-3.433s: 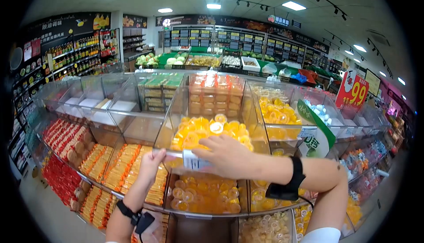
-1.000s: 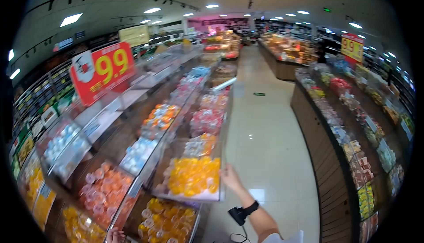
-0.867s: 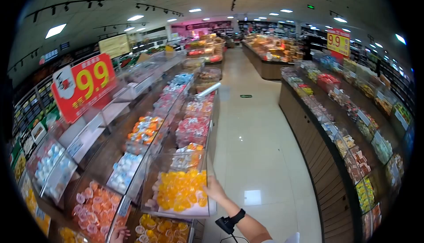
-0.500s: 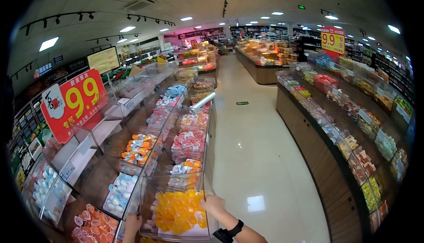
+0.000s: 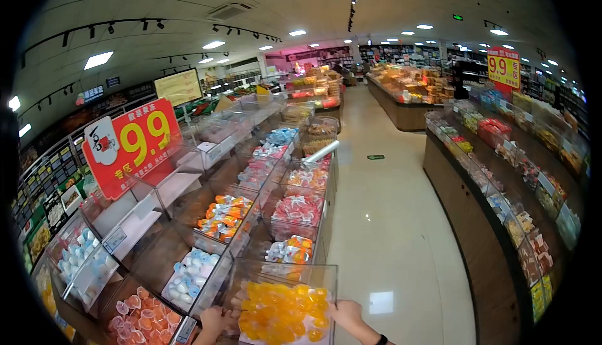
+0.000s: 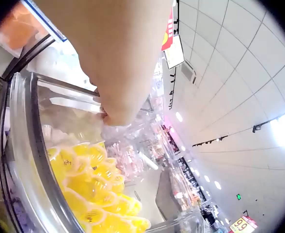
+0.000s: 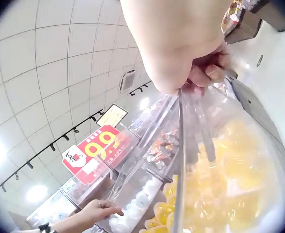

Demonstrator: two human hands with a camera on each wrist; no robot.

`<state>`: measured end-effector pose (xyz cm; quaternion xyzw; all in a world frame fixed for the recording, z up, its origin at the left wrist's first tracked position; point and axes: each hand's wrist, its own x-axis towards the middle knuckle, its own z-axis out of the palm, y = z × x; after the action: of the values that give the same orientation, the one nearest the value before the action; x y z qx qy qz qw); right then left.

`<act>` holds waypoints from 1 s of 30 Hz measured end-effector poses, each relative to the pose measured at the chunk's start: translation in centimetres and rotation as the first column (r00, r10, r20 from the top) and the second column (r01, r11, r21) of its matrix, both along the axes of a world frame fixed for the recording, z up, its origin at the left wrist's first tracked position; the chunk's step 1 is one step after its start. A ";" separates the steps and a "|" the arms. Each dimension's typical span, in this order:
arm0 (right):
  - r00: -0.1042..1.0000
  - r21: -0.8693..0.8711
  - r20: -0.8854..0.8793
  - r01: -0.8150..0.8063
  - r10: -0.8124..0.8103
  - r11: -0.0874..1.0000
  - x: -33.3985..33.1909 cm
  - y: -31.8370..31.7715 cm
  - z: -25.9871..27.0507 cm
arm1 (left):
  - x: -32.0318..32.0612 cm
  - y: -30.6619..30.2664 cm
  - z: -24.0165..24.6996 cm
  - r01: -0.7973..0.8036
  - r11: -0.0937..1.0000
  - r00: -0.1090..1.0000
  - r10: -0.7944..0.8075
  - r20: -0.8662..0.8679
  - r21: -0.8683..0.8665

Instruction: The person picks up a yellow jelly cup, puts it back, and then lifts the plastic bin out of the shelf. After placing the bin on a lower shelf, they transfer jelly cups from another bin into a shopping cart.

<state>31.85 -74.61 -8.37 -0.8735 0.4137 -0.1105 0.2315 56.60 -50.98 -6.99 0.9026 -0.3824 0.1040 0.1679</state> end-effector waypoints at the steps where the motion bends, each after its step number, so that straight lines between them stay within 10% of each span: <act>1: 0.999 0.002 0.033 0.011 -0.011 1.000 -1.1 0.2 -0.3 | -0.4 0.0 0.2 0.020 1.000 1.000 -0.020 0.017 0.004; 9: 0.989 -0.092 0.108 0.109 -0.099 0.990 -9.2 1.9 5.9 | -9.5 0.6 9.4 0.032 0.989 0.978 -0.001 -0.210 0.146; 14: 0.992 0.039 0.112 0.056 -0.060 0.998 -13.5 5.3 11.6 | -14.9 5.6 11.1 0.101 0.989 0.988 -0.112 -0.105 -0.108; 24: 0.886 -0.190 0.119 -0.423 0.448 0.886 -15.1 14.1 9.5 | -30.1 24.2 8.9 -0.439 0.897 0.894 0.429 -0.128 -0.055; 30: 0.664 0.032 0.145 -0.744 0.734 0.667 -16.1 26.8 10.4 | -45.7 36.7 9.1 -0.757 0.652 0.651 0.750 -0.117 -0.036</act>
<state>15.79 -47.84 2.07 -0.9467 0.0136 -0.0411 0.3191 10.89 -14.27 2.15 0.9760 0.0393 0.1382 0.1634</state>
